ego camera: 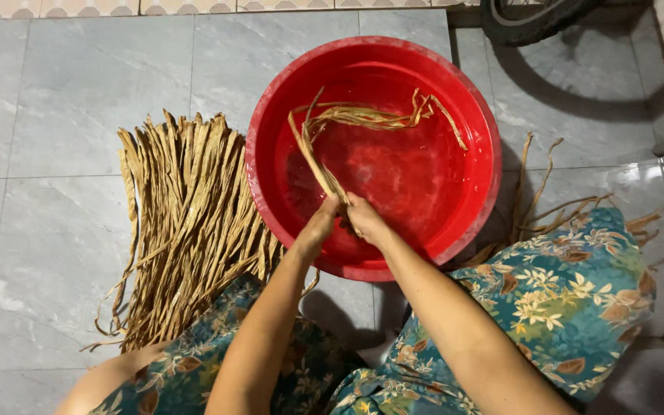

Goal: The person sits on a tiled floor and repeatedly submerges bundles of dried, light-brown plant strips into a red basin filled with water. They agitate the strips by hand to ensure they are fully soaked, then lift them out and place them back into the pile on the floor.

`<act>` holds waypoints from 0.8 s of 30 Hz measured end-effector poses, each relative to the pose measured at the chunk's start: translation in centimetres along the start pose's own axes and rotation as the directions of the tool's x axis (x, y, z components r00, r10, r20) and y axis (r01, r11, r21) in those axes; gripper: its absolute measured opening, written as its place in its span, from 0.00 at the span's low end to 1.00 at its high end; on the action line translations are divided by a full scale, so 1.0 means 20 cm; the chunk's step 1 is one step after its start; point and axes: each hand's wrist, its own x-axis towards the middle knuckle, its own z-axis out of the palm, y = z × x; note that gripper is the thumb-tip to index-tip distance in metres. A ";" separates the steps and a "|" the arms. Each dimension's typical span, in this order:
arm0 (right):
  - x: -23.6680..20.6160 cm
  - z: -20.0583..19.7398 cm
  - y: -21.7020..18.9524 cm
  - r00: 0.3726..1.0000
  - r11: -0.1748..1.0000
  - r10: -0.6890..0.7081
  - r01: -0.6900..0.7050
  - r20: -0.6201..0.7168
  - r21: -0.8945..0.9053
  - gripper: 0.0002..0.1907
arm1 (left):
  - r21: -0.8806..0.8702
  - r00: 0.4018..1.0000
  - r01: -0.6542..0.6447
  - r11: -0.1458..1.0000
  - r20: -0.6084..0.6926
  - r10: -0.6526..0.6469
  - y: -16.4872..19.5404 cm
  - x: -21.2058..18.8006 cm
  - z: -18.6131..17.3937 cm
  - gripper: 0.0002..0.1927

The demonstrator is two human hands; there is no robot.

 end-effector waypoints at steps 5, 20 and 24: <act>0.00 0.06 0.06 0.998 0.912 0.013 -0.034 0.054 0.409 0.20 | 0.135 0.987 -0.061 0.989 -0.140 0.080 -0.18 0.14 0.00 0.31; 0.11 -0.57 -0.07 0.671 0.982 0.188 -0.134 -0.718 0.132 0.10 | 0.231 0.994 0.069 0.970 -0.103 -0.046 -0.13 0.15 -0.05 0.32; 0.08 -0.30 0.07 0.928 0.947 0.218 -0.276 -0.302 -0.164 0.12 | 0.602 0.979 0.156 0.783 -0.197 -0.044 -0.11 0.14 -0.01 0.33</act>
